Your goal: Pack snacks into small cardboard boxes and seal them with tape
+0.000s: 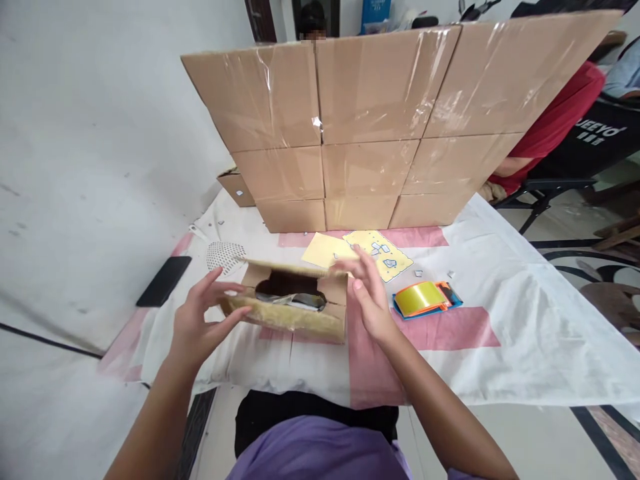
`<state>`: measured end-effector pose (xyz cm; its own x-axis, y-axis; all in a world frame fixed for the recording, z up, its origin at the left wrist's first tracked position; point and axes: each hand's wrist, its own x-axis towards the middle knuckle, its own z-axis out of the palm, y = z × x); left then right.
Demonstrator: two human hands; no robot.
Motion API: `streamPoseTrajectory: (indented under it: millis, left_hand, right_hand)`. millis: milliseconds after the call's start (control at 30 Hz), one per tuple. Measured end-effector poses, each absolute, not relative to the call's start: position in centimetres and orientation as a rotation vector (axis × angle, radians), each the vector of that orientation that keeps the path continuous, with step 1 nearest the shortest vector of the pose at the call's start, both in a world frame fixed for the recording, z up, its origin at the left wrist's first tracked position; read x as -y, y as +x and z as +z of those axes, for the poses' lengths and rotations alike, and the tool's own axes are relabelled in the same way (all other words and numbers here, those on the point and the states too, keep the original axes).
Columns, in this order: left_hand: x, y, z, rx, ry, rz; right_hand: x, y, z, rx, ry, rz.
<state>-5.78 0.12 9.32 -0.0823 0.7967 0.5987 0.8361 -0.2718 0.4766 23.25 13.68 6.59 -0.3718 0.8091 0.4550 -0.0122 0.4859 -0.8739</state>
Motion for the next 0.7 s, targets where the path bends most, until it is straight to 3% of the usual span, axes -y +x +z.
streamPoseTrajectory:
  millis: [100,300,500,700]
  left_hand:
    - [-1.3,-4.1,10.3,1.791,-2.007,-1.01]
    - [-2.2,-1.7,10.2,1.575,-2.462,-0.527]
    - [-0.7,-0.8,9.4,1.587,-2.347,-0.548]
    - [0.1,-1.1,8.3,1.436,-2.296,-0.665]
  right_hand:
    - [-14.0,24.0,7.1,1.988,-0.588,0.953]
    - [-13.5,24.8,6.8,1.99,-0.679,0.903]
    - [-14.8,27.0,7.4,1.528,-1.055,0.715]
    - [-22.9,31.3,12.6,1.807,-1.222,0.46]
